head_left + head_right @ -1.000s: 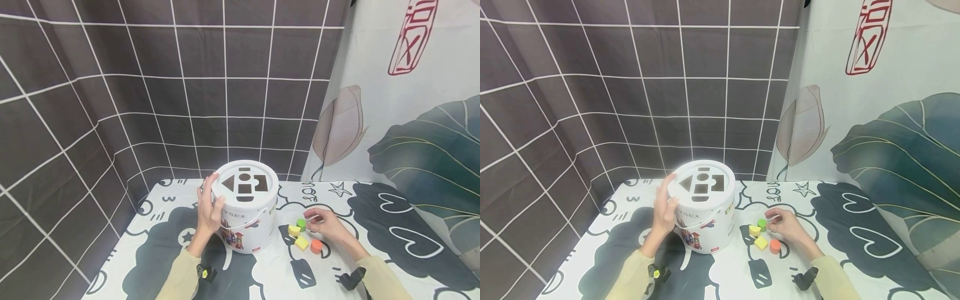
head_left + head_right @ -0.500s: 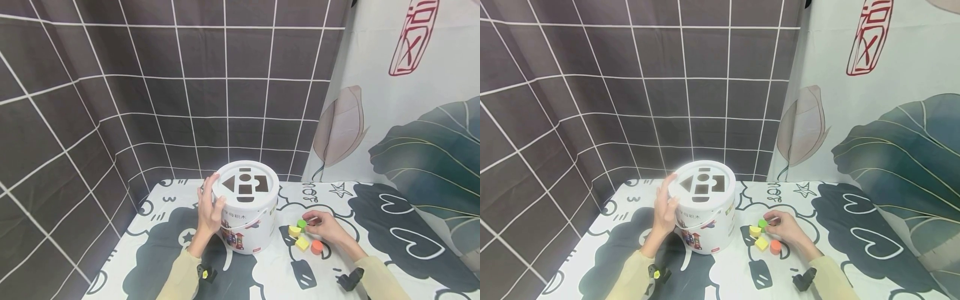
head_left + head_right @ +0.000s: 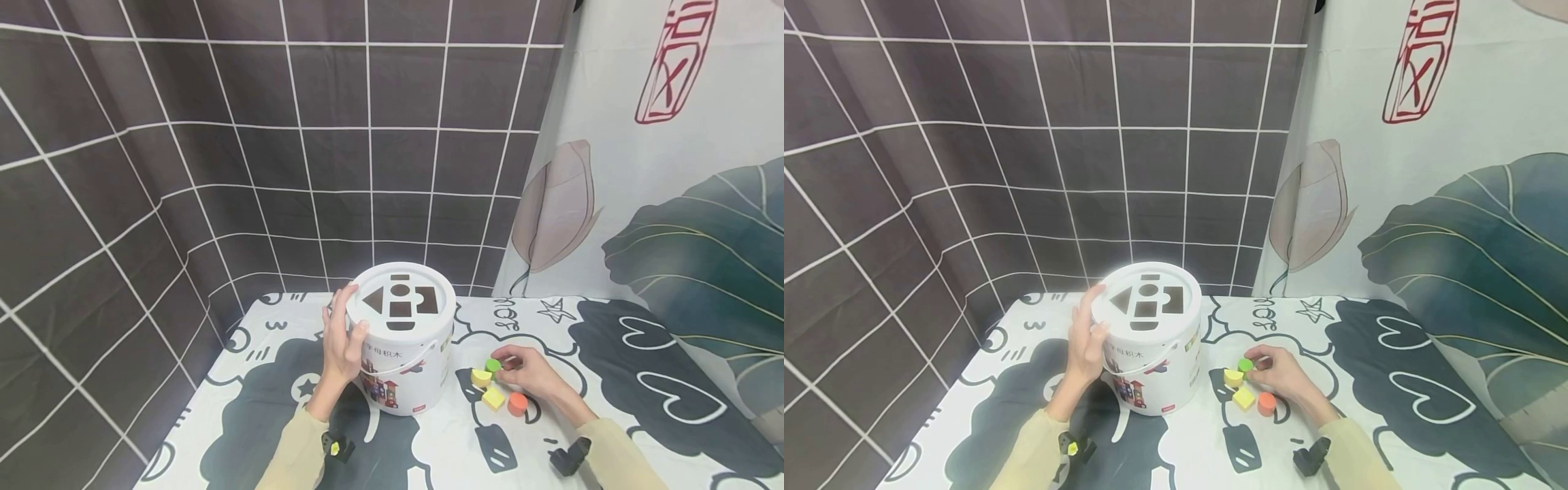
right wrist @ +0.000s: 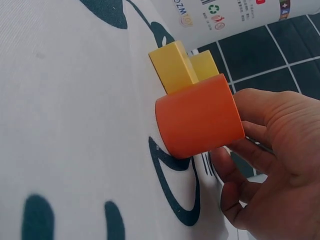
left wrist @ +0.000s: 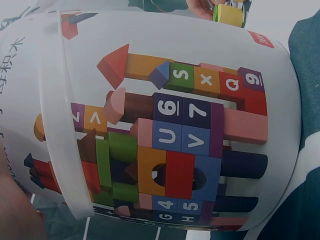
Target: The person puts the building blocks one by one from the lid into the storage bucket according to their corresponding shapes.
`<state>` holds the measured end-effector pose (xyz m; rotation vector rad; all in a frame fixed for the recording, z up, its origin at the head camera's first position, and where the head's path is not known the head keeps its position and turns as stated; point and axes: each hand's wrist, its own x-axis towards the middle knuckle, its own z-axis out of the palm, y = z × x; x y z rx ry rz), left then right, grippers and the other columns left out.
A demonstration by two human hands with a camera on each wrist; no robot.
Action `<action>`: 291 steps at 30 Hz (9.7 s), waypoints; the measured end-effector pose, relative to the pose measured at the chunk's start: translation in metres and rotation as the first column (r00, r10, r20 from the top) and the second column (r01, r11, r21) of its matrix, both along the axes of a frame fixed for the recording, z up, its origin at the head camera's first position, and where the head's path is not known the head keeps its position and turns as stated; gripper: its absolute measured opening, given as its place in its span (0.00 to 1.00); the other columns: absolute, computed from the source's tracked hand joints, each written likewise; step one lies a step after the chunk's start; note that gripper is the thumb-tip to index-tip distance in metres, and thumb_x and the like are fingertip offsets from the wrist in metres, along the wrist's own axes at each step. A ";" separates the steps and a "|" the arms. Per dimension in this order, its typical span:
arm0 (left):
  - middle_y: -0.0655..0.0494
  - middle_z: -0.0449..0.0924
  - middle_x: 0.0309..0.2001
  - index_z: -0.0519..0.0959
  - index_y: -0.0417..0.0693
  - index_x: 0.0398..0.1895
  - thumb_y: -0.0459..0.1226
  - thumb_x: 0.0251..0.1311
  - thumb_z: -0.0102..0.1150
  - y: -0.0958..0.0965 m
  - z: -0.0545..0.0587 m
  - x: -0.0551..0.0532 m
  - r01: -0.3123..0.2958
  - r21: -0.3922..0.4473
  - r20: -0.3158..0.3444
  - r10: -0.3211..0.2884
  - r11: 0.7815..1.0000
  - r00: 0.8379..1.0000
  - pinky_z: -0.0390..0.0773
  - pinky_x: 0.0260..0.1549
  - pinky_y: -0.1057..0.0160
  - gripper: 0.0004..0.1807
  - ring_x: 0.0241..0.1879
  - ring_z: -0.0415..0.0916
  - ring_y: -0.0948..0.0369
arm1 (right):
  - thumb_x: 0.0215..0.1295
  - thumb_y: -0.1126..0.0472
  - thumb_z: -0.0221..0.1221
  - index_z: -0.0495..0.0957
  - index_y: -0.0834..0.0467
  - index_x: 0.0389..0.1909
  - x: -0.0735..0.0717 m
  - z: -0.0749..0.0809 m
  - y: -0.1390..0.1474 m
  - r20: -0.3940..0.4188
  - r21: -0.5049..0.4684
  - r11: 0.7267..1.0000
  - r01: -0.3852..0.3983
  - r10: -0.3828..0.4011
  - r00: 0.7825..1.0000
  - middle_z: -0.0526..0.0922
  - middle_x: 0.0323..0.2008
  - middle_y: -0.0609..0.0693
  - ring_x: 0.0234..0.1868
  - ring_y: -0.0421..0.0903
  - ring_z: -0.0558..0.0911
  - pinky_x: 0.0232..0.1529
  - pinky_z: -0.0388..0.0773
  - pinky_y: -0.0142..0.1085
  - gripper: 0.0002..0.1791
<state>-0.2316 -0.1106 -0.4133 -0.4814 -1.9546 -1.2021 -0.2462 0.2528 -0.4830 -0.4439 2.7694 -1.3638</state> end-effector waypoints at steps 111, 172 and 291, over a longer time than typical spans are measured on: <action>0.39 0.70 0.66 0.69 0.40 0.66 0.47 0.55 0.41 0.000 0.002 0.000 -0.015 -0.005 -0.014 0.015 1.000 1.000 0.41 0.66 0.30 0.35 0.68 0.60 0.36 | 0.60 0.64 0.65 0.81 0.65 0.47 -0.031 0.170 -0.047 -0.299 0.105 0.994 -0.025 0.056 0.953 0.84 0.37 0.51 0.41 0.50 0.79 0.43 0.70 0.43 0.15; 0.39 0.69 0.67 0.69 0.39 0.66 0.49 0.56 0.41 0.000 0.000 0.000 -0.007 0.005 -0.006 0.007 1.000 1.000 0.38 0.67 0.30 0.36 0.69 0.58 0.35 | 0.55 0.64 0.68 0.83 0.63 0.44 -0.050 0.185 -0.144 -0.296 0.056 0.972 -0.226 0.233 0.926 0.85 0.35 0.49 0.38 0.47 0.81 0.42 0.76 0.40 0.15; 0.38 0.69 0.67 0.68 0.39 0.67 0.46 0.55 0.41 -0.001 -0.001 0.000 0.002 0.007 -0.017 -0.002 1.000 1.000 0.39 0.66 0.29 0.35 0.69 0.58 0.34 | 0.57 0.64 0.69 0.81 0.65 0.50 0.063 0.032 0.012 -0.044 0.057 0.982 0.178 -0.176 0.983 0.85 0.43 0.52 0.40 0.45 0.81 0.39 0.74 0.37 0.19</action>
